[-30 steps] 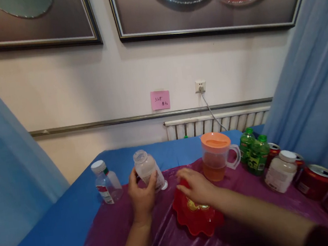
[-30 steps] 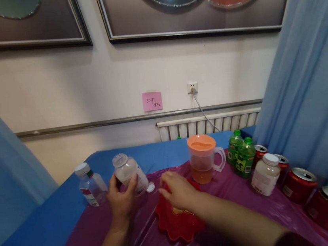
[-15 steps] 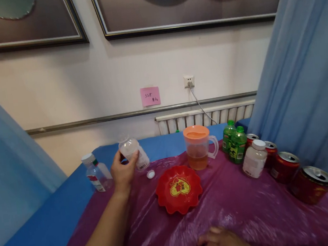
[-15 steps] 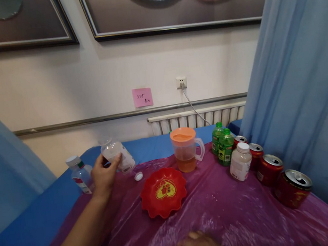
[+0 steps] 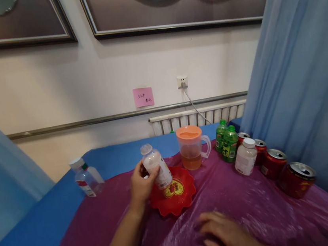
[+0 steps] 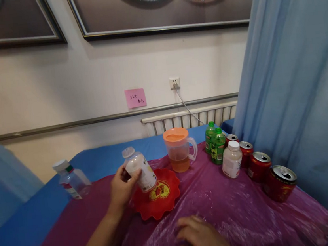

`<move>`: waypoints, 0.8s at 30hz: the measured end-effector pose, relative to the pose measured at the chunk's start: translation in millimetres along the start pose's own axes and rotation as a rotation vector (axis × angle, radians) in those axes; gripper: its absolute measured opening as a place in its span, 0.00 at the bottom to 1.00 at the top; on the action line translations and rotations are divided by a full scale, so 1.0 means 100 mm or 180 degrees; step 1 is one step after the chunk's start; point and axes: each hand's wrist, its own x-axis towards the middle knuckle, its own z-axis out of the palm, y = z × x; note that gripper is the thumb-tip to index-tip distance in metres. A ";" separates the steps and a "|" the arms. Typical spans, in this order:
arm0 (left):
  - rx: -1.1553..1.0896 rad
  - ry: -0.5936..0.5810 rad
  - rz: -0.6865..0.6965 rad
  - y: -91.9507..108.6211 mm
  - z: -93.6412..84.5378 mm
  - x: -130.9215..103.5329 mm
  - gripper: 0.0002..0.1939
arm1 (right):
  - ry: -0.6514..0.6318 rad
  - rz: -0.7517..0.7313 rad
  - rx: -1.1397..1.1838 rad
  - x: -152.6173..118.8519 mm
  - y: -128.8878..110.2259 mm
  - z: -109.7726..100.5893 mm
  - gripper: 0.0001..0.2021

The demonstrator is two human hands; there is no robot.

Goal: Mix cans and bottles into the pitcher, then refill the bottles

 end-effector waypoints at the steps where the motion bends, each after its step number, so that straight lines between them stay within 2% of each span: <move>1: 0.0070 -0.0022 0.0040 -0.05 0.02 -0.01 0.37 | 0.0387 0.0059 0.0018 0.02 0.01 -0.09 0.13; 3: 0.0309 -0.0068 0.0181 -0.13 0.02 -0.03 0.35 | 0.1217 0.0311 0.0037 0.12 0.09 -0.28 0.13; 6: 0.0652 -0.0138 0.0469 -0.25 0.00 -0.05 0.33 | 0.2317 0.0831 0.0304 0.46 0.36 -0.57 0.16; 9: 0.0920 -0.0207 0.0708 -0.36 -0.04 -0.05 0.33 | 0.2998 0.1264 0.0825 0.91 0.66 -0.82 0.23; 12: 0.1043 -0.0251 0.0885 -0.45 -0.08 -0.02 0.32 | 0.3113 0.1332 0.0889 1.33 0.85 -0.98 0.25; 15: 0.1058 -0.0277 0.0985 -0.48 -0.10 -0.01 0.31 | 0.3024 0.1276 0.0927 1.59 0.90 -1.02 0.23; 19: 0.1076 -0.0383 0.1044 -0.45 -0.11 -0.07 0.29 | 0.3109 0.1236 0.1116 1.74 0.90 -0.99 0.28; 24: 0.1141 -0.0413 0.1097 -0.43 -0.09 -0.15 0.29 | 0.3248 0.1282 0.1351 1.79 0.93 -0.98 0.30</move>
